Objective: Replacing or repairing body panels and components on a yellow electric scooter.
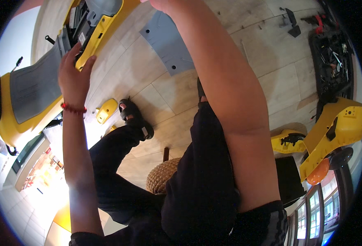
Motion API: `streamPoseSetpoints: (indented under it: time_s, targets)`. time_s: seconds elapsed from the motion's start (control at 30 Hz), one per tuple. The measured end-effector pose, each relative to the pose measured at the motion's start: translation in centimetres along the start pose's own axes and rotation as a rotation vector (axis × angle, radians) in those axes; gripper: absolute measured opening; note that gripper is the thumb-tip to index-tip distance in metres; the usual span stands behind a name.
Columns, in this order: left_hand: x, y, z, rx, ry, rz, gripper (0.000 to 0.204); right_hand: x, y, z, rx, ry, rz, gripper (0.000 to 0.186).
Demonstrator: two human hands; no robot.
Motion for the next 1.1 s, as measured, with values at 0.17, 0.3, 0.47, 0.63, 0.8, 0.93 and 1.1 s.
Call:
streamPoseSetpoints:
  time_s: [0.17, 0.3, 0.47, 0.63, 0.8, 0.93, 1.1]
  targets:
    - [0.4, -2.5, 2.9, 0.199, 0.038, 0.126, 0.041, 0.4, -0.1, -0.2, -0.015, 0.069, 0.0, 0.071]
    - [0.4, -3.0, 2.6, 0.206, 0.014, 0.121, 0.04, 0.3, 0.0, -0.3, 0.01, 0.131, 0.004, 0.067]
    - [0.3, -3.3, 2.7, 0.198, -0.04, 0.098, 0.039, -0.1, -0.1, 0.1, 0.031, 0.096, 0.004, 0.063]
    - [0.5, -3.5, 2.9, 0.259, -0.013, 0.064, 0.039, -0.5, 0.1, 0.1, 0.128, 0.089, 0.089, 0.07]
    - [-0.2, -3.7, 4.3, 0.346, -0.073, 0.038, 0.035, -0.4, -0.4, 0.7, 0.026, 0.33, -0.077, 0.096]
    - [-0.2, -4.3, 4.3, 0.431, -0.029, 0.026, 0.034, 0.1, 0.2, -0.1, -0.337, 0.454, -0.54, 0.11]
    - [-0.7, -4.0, 4.3, 0.406, -0.055, 0.051, 0.034, 3.2, -0.4, -1.7, -0.367, 0.571, -0.767, 0.113]
Point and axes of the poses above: each hand's wrist, its own z-axis towards the middle knuckle, its own y-axis out of the back of the hand, x = y × z, the point moved 10 cm from there along z, towards the middle knuckle, and after that the axes turned 13 degrees about -y, right-handed, at the moved point
